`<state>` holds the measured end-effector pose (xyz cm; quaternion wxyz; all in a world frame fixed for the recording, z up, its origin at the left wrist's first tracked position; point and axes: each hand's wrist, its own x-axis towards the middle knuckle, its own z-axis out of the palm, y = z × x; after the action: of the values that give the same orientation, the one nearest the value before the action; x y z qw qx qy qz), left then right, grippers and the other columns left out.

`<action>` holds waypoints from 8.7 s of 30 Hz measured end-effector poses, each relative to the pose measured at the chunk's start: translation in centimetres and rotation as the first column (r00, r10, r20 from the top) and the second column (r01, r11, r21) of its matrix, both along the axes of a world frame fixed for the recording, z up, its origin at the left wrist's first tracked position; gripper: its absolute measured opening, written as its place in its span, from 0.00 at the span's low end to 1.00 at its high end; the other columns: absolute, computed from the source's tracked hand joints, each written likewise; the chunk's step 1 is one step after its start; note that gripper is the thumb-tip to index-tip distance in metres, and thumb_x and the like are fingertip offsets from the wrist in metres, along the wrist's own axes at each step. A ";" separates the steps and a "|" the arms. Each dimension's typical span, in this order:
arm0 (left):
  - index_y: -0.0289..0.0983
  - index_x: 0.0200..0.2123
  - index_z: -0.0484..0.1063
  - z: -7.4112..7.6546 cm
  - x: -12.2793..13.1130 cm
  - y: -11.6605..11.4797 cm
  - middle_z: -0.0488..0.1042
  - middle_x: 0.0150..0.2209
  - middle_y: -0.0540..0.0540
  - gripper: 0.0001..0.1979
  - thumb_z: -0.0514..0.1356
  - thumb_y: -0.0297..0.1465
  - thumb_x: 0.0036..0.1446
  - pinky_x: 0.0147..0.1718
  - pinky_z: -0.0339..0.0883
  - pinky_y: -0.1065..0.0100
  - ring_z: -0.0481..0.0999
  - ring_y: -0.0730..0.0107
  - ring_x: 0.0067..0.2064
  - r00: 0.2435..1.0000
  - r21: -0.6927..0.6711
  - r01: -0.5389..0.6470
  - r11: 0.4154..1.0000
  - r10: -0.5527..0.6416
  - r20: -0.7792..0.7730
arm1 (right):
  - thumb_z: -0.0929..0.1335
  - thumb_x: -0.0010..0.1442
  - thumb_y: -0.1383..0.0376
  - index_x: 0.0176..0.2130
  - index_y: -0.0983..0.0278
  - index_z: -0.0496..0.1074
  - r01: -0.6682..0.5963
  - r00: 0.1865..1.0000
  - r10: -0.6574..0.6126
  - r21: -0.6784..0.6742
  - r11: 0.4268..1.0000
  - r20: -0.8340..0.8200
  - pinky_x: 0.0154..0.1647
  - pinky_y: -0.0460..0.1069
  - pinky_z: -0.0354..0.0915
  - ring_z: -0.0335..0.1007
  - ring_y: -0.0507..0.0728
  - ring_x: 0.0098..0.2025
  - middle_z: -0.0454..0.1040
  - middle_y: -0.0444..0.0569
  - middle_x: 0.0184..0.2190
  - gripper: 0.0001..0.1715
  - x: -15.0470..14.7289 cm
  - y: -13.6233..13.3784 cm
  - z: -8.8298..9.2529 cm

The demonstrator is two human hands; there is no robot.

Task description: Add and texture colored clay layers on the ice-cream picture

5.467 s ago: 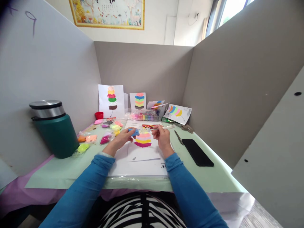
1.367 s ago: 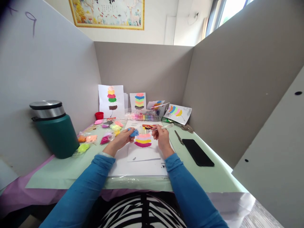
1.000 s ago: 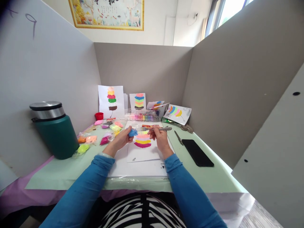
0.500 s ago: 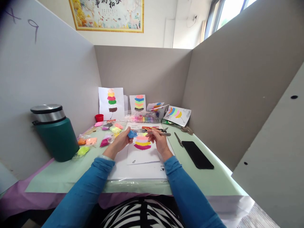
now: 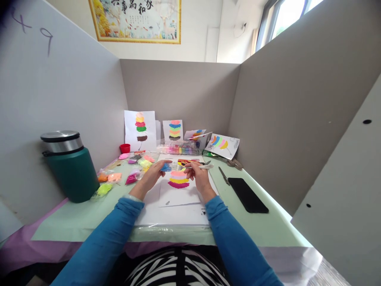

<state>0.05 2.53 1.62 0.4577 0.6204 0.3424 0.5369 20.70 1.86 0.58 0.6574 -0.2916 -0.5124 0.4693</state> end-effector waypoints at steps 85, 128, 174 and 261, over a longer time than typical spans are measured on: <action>0.36 0.33 0.66 -0.4 -0.2 0.6 0.65 0.23 0.54 0.19 0.67 0.44 0.50 0.17 0.47 0.77 0.65 0.79 0.20 0.941 -0.284 0.193 0.939 -0.096 0.324 | 0.71 0.55 0.51 0.38 0.63 0.78 -0.005 0.987 -0.016 0.128 0.992 0.158 0.20 0.46 0.57 0.64 0.50 0.23 0.74 0.47 0.28 0.19 -0.5 -0.8 -0.1; 0.36 0.36 0.67 0.3 -0.2 0.2 0.64 0.23 0.55 0.20 0.68 0.42 0.48 0.15 0.43 0.77 0.66 0.79 0.19 0.945 -0.307 0.120 0.944 -0.014 0.326 | 0.71 0.55 0.48 0.37 0.64 0.78 -0.005 0.981 -0.021 0.131 0.991 0.195 0.20 0.46 0.57 0.66 0.50 0.24 0.76 0.48 0.28 0.22 -0.2 -0.2 -0.7; 0.38 0.41 0.67 -0.5 -1.0 0.8 0.73 0.33 0.50 0.22 0.68 0.30 0.41 0.28 0.62 0.71 0.73 0.73 0.31 0.988 -0.196 0.015 0.980 0.016 0.152 | 0.71 0.55 0.52 0.32 0.64 0.79 0.092 0.966 -0.132 0.185 0.978 0.222 0.20 0.46 0.57 0.64 0.50 0.22 0.73 0.46 0.24 0.18 0.2 -0.5 -0.4; 0.34 0.37 0.77 -0.1 -0.4 0.3 0.66 0.22 0.52 0.15 0.62 0.39 0.51 0.19 0.47 0.73 0.59 0.79 0.20 0.993 -0.218 -0.113 0.969 0.116 0.000 | 0.68 0.59 0.52 0.29 0.62 0.79 -0.052 0.880 -0.101 0.304 0.951 0.464 0.23 0.48 0.63 0.66 0.52 0.23 0.73 0.47 0.25 0.18 -0.2 -1.7 0.6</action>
<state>-0.32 2.79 1.49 0.4934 0.5424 0.4315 0.5254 20.49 0.12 1.20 0.5550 -0.2982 -0.7205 0.2896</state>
